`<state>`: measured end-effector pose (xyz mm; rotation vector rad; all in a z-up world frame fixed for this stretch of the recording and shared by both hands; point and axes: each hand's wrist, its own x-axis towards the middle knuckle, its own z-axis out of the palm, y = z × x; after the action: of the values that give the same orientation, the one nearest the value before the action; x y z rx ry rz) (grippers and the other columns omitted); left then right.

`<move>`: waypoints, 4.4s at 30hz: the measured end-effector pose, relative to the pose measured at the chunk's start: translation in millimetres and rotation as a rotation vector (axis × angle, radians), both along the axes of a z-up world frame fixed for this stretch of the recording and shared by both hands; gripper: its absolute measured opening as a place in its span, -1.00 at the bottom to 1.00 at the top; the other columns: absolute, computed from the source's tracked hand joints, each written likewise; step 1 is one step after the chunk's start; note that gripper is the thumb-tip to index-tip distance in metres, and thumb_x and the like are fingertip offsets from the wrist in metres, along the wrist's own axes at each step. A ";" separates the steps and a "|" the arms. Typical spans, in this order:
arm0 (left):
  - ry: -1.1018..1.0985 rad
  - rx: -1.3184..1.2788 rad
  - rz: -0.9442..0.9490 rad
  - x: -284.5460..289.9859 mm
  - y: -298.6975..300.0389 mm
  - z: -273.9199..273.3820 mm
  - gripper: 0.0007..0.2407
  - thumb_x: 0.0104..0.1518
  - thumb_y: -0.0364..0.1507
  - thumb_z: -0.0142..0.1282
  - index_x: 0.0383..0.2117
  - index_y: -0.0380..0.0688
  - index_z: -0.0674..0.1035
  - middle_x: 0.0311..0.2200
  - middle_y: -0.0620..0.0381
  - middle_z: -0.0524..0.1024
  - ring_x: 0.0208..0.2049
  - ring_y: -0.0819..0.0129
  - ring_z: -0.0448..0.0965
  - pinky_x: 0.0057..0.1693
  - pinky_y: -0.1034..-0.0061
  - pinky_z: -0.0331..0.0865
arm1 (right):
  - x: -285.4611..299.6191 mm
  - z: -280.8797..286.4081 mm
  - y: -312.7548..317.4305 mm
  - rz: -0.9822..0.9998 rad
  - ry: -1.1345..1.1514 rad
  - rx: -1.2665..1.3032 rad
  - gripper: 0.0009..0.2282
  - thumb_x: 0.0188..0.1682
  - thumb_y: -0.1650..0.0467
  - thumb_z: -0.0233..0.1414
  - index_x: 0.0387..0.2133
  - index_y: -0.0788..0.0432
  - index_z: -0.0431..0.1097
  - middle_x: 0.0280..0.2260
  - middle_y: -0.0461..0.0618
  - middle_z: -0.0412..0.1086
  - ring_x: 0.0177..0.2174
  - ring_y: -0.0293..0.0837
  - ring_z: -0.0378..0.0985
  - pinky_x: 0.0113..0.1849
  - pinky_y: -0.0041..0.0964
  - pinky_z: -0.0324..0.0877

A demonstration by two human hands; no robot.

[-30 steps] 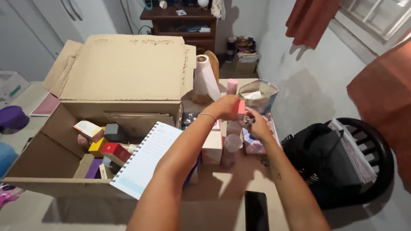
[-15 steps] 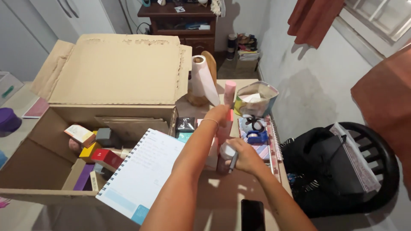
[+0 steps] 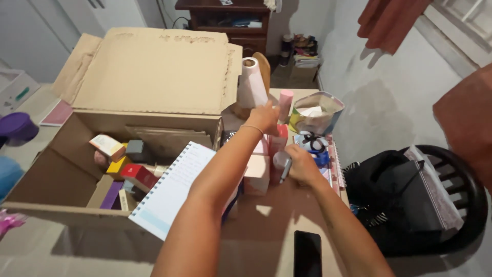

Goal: The person unpacks various cosmetic and skincare items from a cardboard box, including boxes and jars. They handle each item, read the labels, and write down information in a notebook using a pen. The items are then placed on the table or back into the box.

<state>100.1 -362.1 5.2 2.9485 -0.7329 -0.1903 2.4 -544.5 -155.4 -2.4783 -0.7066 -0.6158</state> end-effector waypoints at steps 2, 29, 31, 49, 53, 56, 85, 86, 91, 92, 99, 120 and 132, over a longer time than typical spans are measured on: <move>0.007 -0.010 0.004 -8.2 10.3 16.9 -0.28 -0.20 -0.07 0.42 0.13 -0.08 0.43 0.21 -0.05 0.27 0.13 -0.30 0.46 0.15 -0.08 0.44 | 6.1 3.7 1.7 0.006 -0.028 0.006 -0.62 -0.40 0.21 0.31 -0.31 0.03 0.45 -0.20 -0.07 0.44 -0.18 0.10 0.62 -0.17 -0.15 0.53; 0.173 -0.468 0.339 -210.6 340.8 41.5 -0.50 0.16 -0.21 0.13 0.25 -0.04 0.41 0.19 -0.21 0.40 0.20 -0.12 0.43 0.29 0.05 0.29 | -130.5 149.8 68.3 -0.057 -0.485 0.283 -0.65 0.17 0.20 -0.03 -0.11 0.24 0.53 -0.22 0.12 0.49 -0.18 0.12 0.57 -0.04 -0.11 0.43; 0.187 -0.513 0.365 -214.6 361.2 29.7 -0.54 0.18 -0.24 0.10 0.21 -0.08 0.45 0.15 -0.22 0.45 0.16 -0.13 0.47 0.27 0.05 0.32 | -143.5 171.4 97.1 -0.005 -0.472 0.279 -0.61 0.16 0.18 -0.07 -0.08 0.27 0.52 -0.17 0.09 0.49 -0.13 0.09 0.57 0.00 -0.12 0.43; 0.023 -0.790 0.318 -171.6 584.1 48.1 -0.68 0.09 -0.31 0.18 -0.01 -0.03 0.59 -0.06 0.20 0.63 -0.17 0.35 0.67 -0.06 0.47 0.51 | -203.2 215.1 303.1 -0.737 0.234 -0.625 -0.61 0.04 0.02 0.01 -0.09 0.00 0.35 -0.49 -0.05 0.55 -0.49 0.00 0.65 -0.46 -0.11 0.52; 0.048 -0.814 0.210 -157.6 635.4 34.0 -0.67 0.11 -0.34 0.20 0.00 -0.12 0.56 -0.07 0.14 0.62 -0.15 0.39 0.67 -0.06 0.50 0.49 | -201.7 208.3 333.2 -0.911 0.526 -0.677 -0.63 -0.04 -0.06 -0.06 -0.13 -0.26 0.46 -0.17 0.02 0.61 -0.11 0.11 0.68 -0.17 0.01 0.53; 0.117 -0.796 0.182 -150.1 658.3 34.5 -0.66 0.12 -0.35 0.20 0.01 -0.15 0.55 -0.05 0.10 0.61 -0.09 0.33 0.67 -0.02 0.47 0.48 | -209.4 212.5 343.3 -0.988 0.629 -0.647 -0.60 -0.01 -0.04 -0.07 -0.05 -0.25 0.49 -0.03 -0.01 0.60 -0.01 0.12 0.64 -0.14 0.04 0.50; -0.070 -0.115 -0.485 -54.4 514.1 -130.6 -0.73 -0.12 -0.33 0.22 -0.28 -0.08 0.50 -0.32 0.06 0.54 -0.33 -0.06 0.63 -0.31 0.04 0.47 | -196.5 98.5 554.1 -0.156 0.096 -0.443 -0.59 -0.17 0.03 0.27 -0.43 0.02 0.29 -0.47 -0.08 0.38 -0.46 0.04 0.46 -0.34 -0.03 0.30; -0.049 -0.112 -0.468 -48.3 517.5 -130.8 -0.68 -0.11 -0.21 0.26 -0.32 -0.09 0.50 -0.33 0.00 0.56 -0.31 -0.07 0.62 -0.27 0.06 0.48 | -197.5 100.1 555.2 -0.167 0.099 -0.445 -0.60 -0.18 0.05 0.28 -0.44 0.02 0.28 -0.47 -0.08 0.37 -0.45 0.03 0.44 -0.34 -0.05 0.28; 0.105 -0.288 -0.266 -29.9 542.5 -75.3 -0.62 -0.25 -0.05 0.29 -0.45 -0.04 0.57 -0.43 0.02 0.60 -0.39 0.04 0.58 -0.25 0.23 0.38 | -198.3 94.9 556.3 -0.210 0.118 -0.439 -0.57 -0.25 0.06 0.33 -0.45 0.03 0.27 -0.46 -0.09 0.37 -0.44 0.03 0.43 -0.37 -0.05 0.28; 0.176 -0.425 -0.089 -28.6 548.9 -58.1 -0.60 -0.27 -0.05 0.28 -0.37 0.01 0.61 -0.38 0.11 0.63 -0.34 0.19 0.60 -0.20 0.34 0.39 | -197.3 92.8 555.8 -0.215 0.112 -0.442 -0.57 -0.27 0.06 0.34 -0.45 0.03 0.28 -0.47 -0.10 0.36 -0.44 0.02 0.43 -0.39 -0.05 0.28; 0.293 -0.815 0.374 -19.5 577.1 -21.2 -0.68 -0.12 -0.12 0.28 -0.30 0.04 0.64 -0.29 0.30 0.64 -0.25 0.52 0.60 -0.05 0.58 0.44 | -195.2 96.6 557.0 -0.197 0.090 -0.451 -0.55 -0.32 0.07 0.36 -0.46 0.03 0.29 -0.48 -0.09 0.36 -0.44 0.01 0.43 -0.38 -0.04 0.30; 0.276 -0.308 -0.017 -56.8 589.4 19.5 -0.63 -0.32 -0.14 0.27 -0.37 -0.02 0.61 -0.42 0.19 0.63 -0.37 0.31 0.56 -0.27 0.40 0.33 | -195.2 97.8 557.5 -0.195 0.079 -0.448 -0.57 -0.33 0.11 0.35 -0.48 0.04 0.26 -0.48 -0.08 0.35 -0.45 0.03 0.42 -0.38 -0.03 0.30; 0.263 0.542 0.116 -73.5 600.2 -5.8 -0.35 -0.09 -0.28 0.46 0.20 0.13 0.39 0.12 0.24 0.48 0.13 0.30 0.53 0.08 0.38 0.47 | -195.2 92.8 557.3 -0.234 0.016 -0.471 -0.58 -0.38 0.12 0.37 -0.51 0.02 0.26 -0.52 -0.11 0.36 -0.48 -0.02 0.44 -0.45 -0.10 0.29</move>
<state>26.6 238.2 -0.6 3.3433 -0.5364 -0.8743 -192.8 12.8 -62.6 -3.0301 -0.6134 -0.5600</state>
